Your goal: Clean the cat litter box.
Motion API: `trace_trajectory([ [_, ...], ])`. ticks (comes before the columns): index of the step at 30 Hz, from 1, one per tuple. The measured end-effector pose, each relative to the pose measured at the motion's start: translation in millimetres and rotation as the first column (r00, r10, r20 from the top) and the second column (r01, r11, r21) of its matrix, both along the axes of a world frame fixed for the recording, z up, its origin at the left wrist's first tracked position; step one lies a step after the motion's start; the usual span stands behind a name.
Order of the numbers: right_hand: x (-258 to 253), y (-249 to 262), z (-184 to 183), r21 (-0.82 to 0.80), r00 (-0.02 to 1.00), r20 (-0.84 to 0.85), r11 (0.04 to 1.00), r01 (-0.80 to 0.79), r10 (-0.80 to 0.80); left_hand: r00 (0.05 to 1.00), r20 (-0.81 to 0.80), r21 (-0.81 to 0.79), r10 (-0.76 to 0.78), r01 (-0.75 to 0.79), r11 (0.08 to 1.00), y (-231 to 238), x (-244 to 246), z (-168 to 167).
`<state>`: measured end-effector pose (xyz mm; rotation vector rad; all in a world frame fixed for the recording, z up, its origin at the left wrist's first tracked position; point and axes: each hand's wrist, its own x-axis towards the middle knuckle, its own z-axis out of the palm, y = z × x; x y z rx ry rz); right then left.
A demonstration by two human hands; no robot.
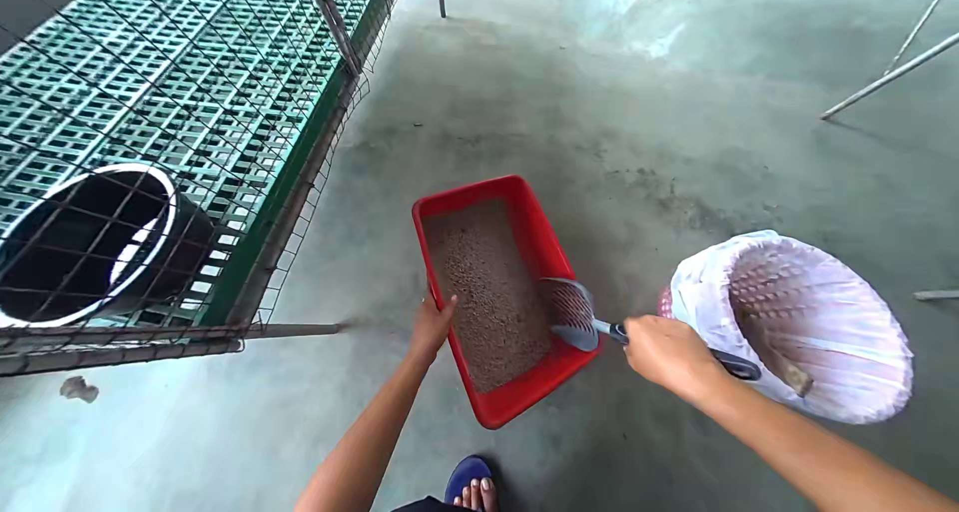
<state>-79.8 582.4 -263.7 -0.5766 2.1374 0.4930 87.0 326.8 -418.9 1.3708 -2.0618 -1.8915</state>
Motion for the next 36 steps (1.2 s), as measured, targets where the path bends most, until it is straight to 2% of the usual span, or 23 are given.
trace_trajectory([
  [2,-20.1,30.5,-28.3,-0.066,0.987,0.091,0.988,0.137,-0.130,0.999,-0.017,-0.059,-0.028,0.027,0.998,8.6,5.1,4.0],
  [4,-17.9,63.3,-64.0,-0.162,0.919,0.227,0.918,0.361,-0.322,0.998,-0.043,-0.121,-0.055,0.049,0.991,18.5,12.5,6.5],
  [6,1.4,81.7,-90.5,-0.284,0.827,0.326,0.787,0.548,-0.458,0.992,-0.113,-0.178,-0.061,0.040,0.983,28.3,22.2,8.0],
  [8,25.8,81.6,-109.2,-0.440,0.760,0.401,0.620,0.650,-0.512,0.981,-0.183,-0.228,-0.069,0.026,0.973,40.8,35.9,7.2],
  [12,55.7,43.1,-126.4,-0.659,0.712,0.516,0.310,0.685,-0.476,0.950,-0.307,-0.372,-0.063,-0.059,0.926,67.6,63.2,-3.8],
  [15,61.3,12.8,-130.3,-0.775,0.759,0.505,0.171,0.608,-0.411,0.929,-0.363,-0.438,-0.069,-0.105,0.893,76.8,76.0,-13.1],
  [17,60.5,4.0,-136.2,-0.863,0.826,0.413,0.125,0.490,-0.384,0.930,-0.365,-0.415,-0.041,-0.123,0.901,73.4,78.5,-19.2],
  [19,55.5,4.3,-138.3,-0.904,0.864,0.341,0.122,0.410,-0.371,0.937,-0.349,-0.331,0.014,-0.137,0.934,61.6,73.9,-25.1],
  [23,49.9,3.0,-117.8,-0.843,0.811,0.382,0.193,0.502,-0.442,0.953,-0.280,-0.081,0.116,-0.144,0.986,27.1,60.7,-41.4],
  [26,40.1,6.7,-111.9,-0.822,0.841,0.381,0.277,0.498,-0.385,0.971,-0.203,0.068,0.126,-0.115,0.991,3.7,58.0,-59.1],
  [28,29.4,6.4,-105.3,-0.793,0.854,0.368,0.355,0.495,-0.368,0.971,-0.128,0.217,0.203,-0.172,0.961,-4.2,57.2,-67.0],
  [30,31.2,4.0,-104.1,-0.761,0.829,0.375,0.372,0.531,-0.415,0.947,-0.041,0.322,0.319,-0.289,0.902,-2.9,56.7,-72.5],
  [34,34.7,8.3,-108.8,-0.718,0.841,0.390,0.448,0.533,-0.376,0.922,-0.028,0.398,0.385,-0.343,0.851,5.3,65.1,-69.8],
  [36,40.3,8.2,-111.2,-0.700,0.816,0.407,0.434,0.567,-0.410,0.924,0.013,0.398,0.383,-0.356,0.846,24.1,73.2,-66.4],
])
